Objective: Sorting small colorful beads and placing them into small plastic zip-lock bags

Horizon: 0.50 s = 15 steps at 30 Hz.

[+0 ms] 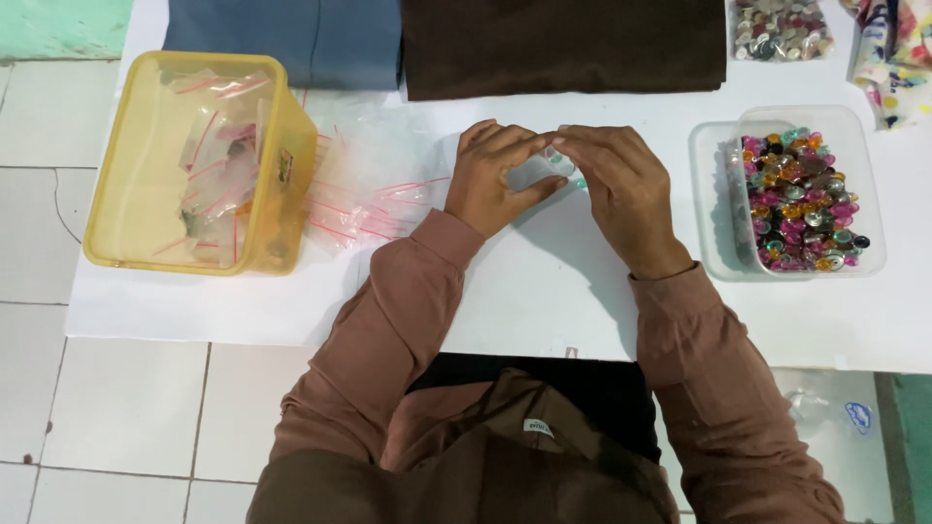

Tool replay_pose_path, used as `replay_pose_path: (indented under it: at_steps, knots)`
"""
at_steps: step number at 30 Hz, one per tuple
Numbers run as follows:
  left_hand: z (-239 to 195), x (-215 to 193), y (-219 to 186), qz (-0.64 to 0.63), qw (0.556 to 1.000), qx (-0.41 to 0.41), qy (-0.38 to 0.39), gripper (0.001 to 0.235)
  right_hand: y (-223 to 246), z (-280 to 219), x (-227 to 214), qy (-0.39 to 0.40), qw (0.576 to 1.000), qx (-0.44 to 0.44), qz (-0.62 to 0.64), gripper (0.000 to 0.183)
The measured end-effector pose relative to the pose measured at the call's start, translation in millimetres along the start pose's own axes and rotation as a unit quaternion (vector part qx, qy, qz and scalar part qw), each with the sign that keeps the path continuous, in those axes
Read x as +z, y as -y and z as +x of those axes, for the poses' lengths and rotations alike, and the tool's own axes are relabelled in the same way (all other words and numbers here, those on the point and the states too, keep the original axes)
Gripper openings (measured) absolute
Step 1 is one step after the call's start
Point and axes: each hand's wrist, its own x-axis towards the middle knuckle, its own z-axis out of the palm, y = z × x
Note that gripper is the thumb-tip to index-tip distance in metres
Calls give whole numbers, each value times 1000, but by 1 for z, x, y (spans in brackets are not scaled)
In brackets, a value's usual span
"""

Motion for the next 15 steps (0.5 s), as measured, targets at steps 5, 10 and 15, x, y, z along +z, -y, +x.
replay_pose_path:
  at_steps: [5,10,15]
  knots:
    - [-2,7,0,9,1000,3,2,45,-1,-4,2,2,1000,5,10,24]
    - [0,7,-5,16,1000,6,-12,37,4,-2,3,6,1000,7,29,25]
    - [-1,8,-6,-24,999,-8,-24,38,11,-1,3,12,999,17,27,27]
